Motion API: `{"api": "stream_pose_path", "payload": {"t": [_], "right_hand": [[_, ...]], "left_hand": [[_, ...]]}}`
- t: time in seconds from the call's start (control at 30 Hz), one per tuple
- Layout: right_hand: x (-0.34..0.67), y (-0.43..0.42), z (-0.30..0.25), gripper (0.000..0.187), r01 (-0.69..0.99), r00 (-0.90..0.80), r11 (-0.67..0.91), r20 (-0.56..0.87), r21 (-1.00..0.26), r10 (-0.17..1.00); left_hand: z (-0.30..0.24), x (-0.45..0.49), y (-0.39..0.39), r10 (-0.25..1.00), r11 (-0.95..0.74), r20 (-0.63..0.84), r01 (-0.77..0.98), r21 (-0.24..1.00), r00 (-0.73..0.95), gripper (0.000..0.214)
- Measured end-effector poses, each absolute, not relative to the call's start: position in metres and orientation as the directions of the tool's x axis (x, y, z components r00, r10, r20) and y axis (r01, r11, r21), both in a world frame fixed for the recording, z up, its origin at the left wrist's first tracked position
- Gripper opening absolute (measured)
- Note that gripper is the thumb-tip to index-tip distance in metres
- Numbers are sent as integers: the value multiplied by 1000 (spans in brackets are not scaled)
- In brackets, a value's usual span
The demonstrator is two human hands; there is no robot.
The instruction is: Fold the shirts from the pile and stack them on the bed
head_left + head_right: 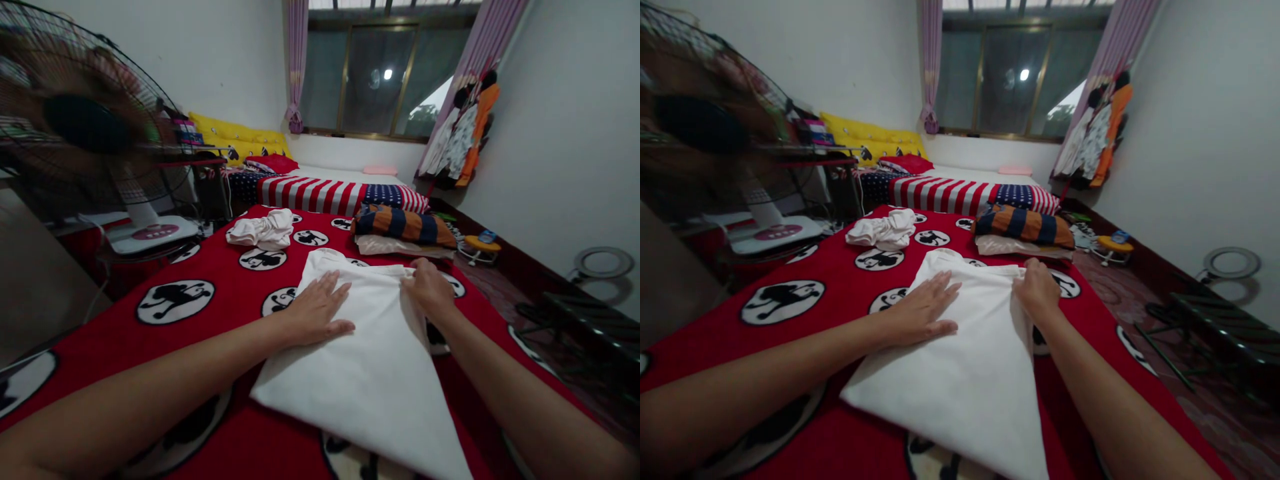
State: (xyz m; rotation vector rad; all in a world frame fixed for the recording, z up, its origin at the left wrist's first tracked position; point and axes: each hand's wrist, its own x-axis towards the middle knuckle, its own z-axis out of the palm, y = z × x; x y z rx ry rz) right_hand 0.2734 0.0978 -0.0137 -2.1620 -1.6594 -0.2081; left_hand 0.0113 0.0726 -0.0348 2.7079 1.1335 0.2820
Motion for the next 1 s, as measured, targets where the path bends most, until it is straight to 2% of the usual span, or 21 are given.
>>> {"api": "stream_pose_path", "payload": {"t": [0.07, 0.1, 0.17, 0.2, 0.23, 0.3, 0.4, 0.67, 0.9, 1.0], "right_hand": [[254, 93, -7, 40, 985, 94, -9, 500, -171, 861], [245, 92, -8, 39, 982, -21, 117, 526, -150, 850], [235, 92, -17, 42, 937, -236, 327, 467, -122, 852], [235, 95, -24, 46, 920, -303, 375, 398, -114, 866], [238, 99, -32, 51, 921, -328, 377, 319, -103, 889], [252, 108, -47, 62, 960, -255, 271, 189, -64, 948], [276, 122, -60, 71, 997, -70, 75, 128, -33, 989], [282, 126, -62, 72, 1000, -1, 3, 148, -16, 989], [281, 124, -64, 72, 1000, 26, -26, 164, -4, 986], [281, 124, -65, 75, 995, 103, -99, 167, -31, 981]], "left_hand": [[-29, 21, 84, 703, -701, 93, 666, 256, 705, 75], [-28, 25, 92, 704, -700, 92, 665, 261, 705, 71], [-30, 30, 112, 714, -691, 91, 676, 258, 695, 68], [-33, 31, 122, 731, -674, 89, 695, 250, 677, 67], [-37, 30, 132, 754, -650, 85, 721, 239, 652, 66], [-45, 27, 148, 803, -591, 76, 775, 225, 590, 65], [-53, 22, 158, 831, -554, 88, 802, 223, 550, 63], [-53, 20, 158, 884, -468, 130, 845, 258, 449, 73], [-50, 19, 156, 886, -464, 108, 845, 267, 452, 73], [-49, 18, 157, 879, -476, 108, 837, 272, 465, 74]]}}
